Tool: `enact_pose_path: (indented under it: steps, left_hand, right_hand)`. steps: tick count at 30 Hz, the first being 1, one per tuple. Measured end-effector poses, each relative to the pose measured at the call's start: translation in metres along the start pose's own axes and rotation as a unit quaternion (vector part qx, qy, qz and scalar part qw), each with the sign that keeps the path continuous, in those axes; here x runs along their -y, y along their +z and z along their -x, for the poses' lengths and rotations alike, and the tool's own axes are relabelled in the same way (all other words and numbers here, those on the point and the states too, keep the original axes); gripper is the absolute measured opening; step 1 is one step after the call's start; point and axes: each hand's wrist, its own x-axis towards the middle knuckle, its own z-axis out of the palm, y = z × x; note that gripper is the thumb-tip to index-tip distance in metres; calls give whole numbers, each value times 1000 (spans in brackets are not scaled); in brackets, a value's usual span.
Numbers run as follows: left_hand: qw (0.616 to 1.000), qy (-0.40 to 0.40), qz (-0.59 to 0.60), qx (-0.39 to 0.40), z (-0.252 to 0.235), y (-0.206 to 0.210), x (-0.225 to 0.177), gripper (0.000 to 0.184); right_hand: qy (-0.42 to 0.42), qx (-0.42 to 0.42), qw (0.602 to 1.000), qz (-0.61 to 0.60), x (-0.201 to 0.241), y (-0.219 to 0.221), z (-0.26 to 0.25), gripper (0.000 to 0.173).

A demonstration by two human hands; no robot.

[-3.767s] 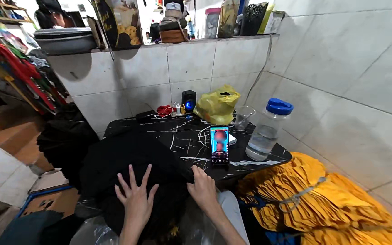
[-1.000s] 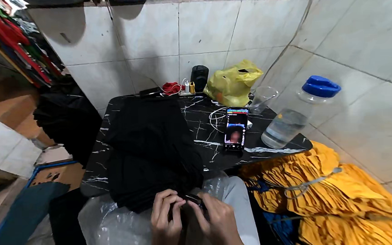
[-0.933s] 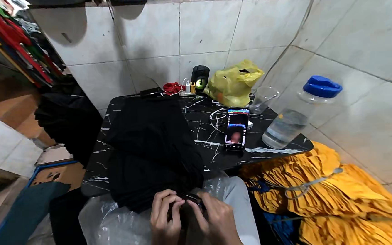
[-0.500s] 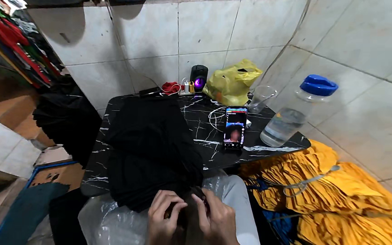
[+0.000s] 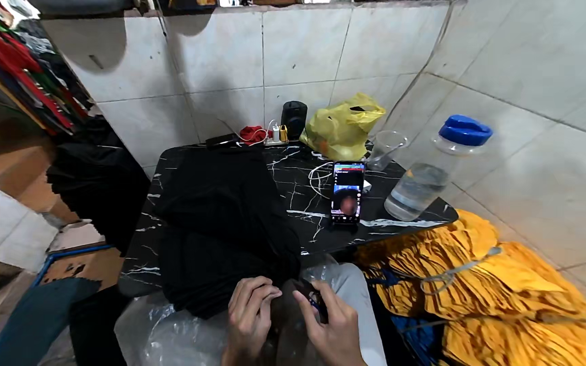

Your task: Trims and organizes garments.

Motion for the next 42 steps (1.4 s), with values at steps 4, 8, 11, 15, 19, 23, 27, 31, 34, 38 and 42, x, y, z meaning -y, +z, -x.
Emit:
enact_pose_path:
  steps: [4,8,11,15,19,23,27,31,34,38,42]
  left_hand:
    - [999,-18,41,10,1,0,0,9]
    - [998,-33,49,-2,3,1,-6,8]
    - [998,-36,55,-14,4,4,-9,7]
    - [996,-42,66,-34,1,6,-12,5]
    - [997,-51,64,-4,-1,-1,-12,6]
    - [993,-80,-39,72,-8,-11,-5,41]
    - [990,-117,-25,75,-18,-6,-9,21]
    - [952,-261,160,2,-44,-5,-16,22]
    - [946,-275,171,21,-50,-10,-11,22]
    - [962,-217,118,114,-43,-12,-11,31]
    - [969,-179,-25,169,-40,-1,-20,63]
  right_hand:
    - [-59,26,997,38,0,2,5,34]
    - [-106,45,991,73,6,8,7,30]
    - [-112,25,990,85,10,15,9,31]
    - [-118,19,988,96,13,20,10,32]
    - [-114,3,990,88,7,20,12,33]
    - [22,-36,998,-51,4,16,4,33]
    - [108,7,980,-170,5,12,-12,34]
    - [129,64,984,-108,-9,18,-17,28]
    - [129,59,981,-131,-19,19,-17,19]
    - [177,57,962,-201,-22,18,-13,19]
    - [217,43,938,-268,-19,18,-13,17]
